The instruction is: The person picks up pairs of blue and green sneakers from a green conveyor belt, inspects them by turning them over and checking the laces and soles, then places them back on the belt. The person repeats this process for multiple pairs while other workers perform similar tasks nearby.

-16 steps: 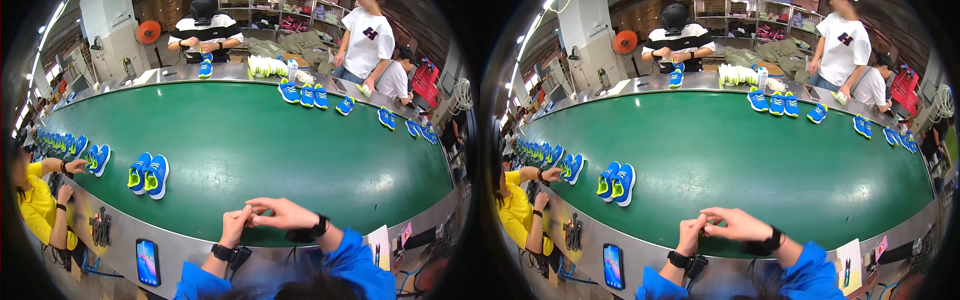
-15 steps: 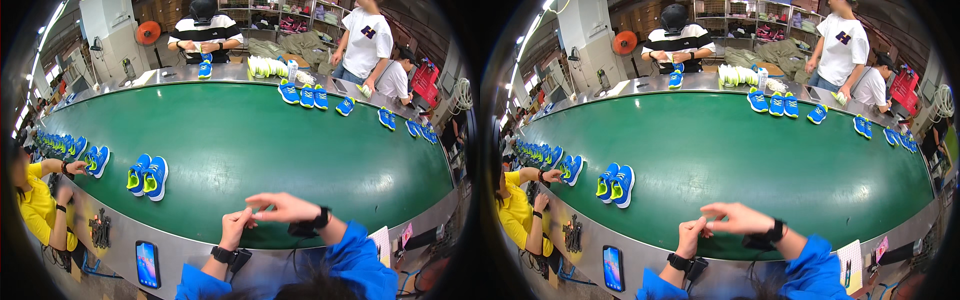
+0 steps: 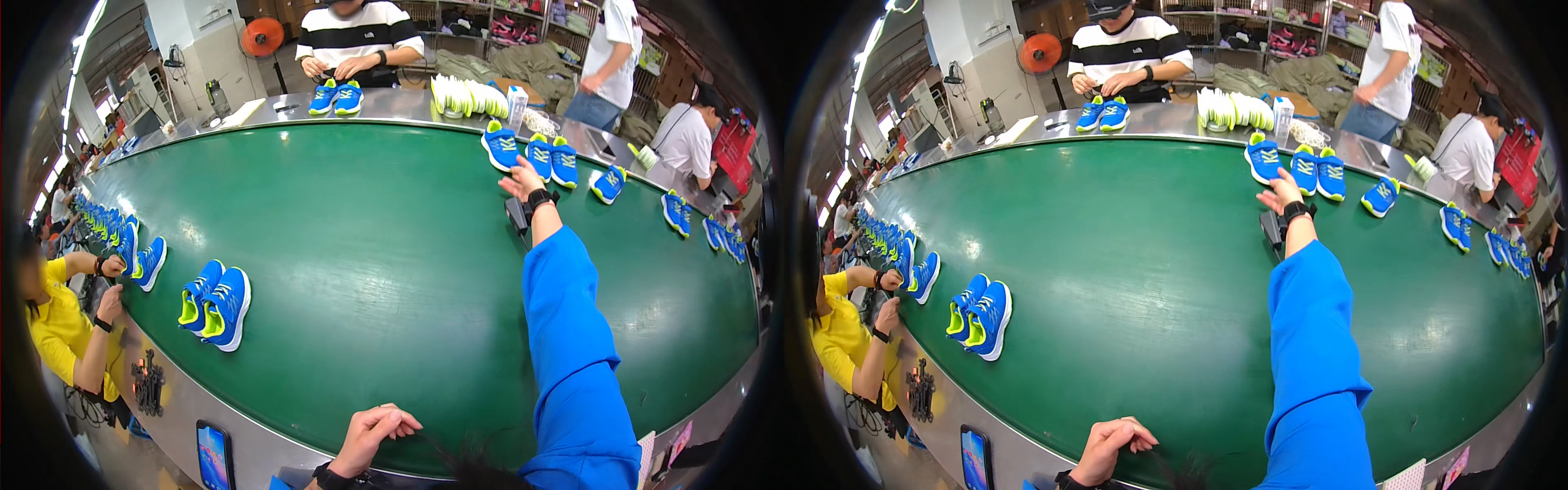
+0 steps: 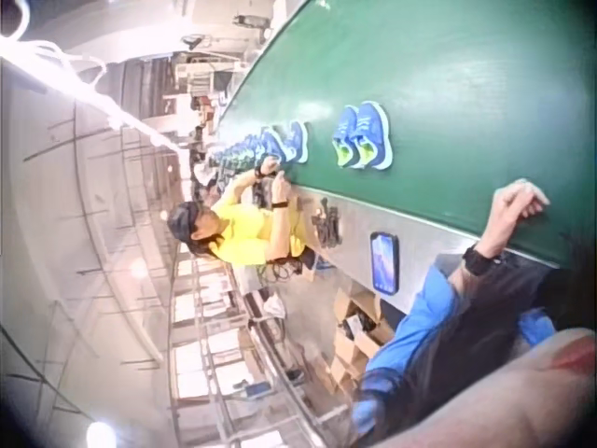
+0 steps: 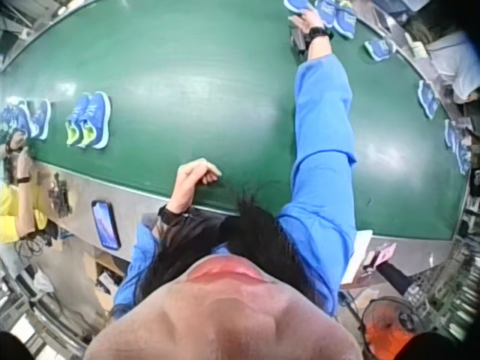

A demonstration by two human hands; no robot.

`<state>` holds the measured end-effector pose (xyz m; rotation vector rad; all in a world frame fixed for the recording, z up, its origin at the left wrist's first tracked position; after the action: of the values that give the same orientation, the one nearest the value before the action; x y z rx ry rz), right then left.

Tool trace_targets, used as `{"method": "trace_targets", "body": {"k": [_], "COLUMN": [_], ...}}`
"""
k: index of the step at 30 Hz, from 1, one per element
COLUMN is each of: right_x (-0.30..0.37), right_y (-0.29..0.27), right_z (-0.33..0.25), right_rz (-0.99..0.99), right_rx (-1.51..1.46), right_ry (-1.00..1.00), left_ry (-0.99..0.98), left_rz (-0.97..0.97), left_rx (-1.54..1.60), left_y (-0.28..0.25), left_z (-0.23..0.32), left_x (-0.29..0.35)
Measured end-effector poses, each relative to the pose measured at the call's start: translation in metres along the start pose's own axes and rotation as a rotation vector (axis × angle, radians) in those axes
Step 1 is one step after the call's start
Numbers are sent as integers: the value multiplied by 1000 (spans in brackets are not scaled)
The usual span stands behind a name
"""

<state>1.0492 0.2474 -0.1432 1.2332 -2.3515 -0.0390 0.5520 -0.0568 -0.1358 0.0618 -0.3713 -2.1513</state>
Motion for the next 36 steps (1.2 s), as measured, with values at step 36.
{"method": "trace_targets", "body": {"k": [36], "right_x": [414], "right_y": [73], "right_z": [-11], "right_rz": [-302], "right_rx": [1524], "right_ry": [-382], "left_ry": [350], "left_rz": [502], "left_rx": [-232], "left_y": [-8], "left_z": [7], "left_x": [-4]}}
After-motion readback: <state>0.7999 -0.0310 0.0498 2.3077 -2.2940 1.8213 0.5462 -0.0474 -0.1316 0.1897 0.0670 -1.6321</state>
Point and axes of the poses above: each hand's wrist, its own x-axis away from the middle knuckle, its own y-axis out of the palm, z = x × y, the point moved 8 cm from there along -x, towards the middle knuckle, and after that the axes turned 11 degrees about y, right-handed, at the moved point
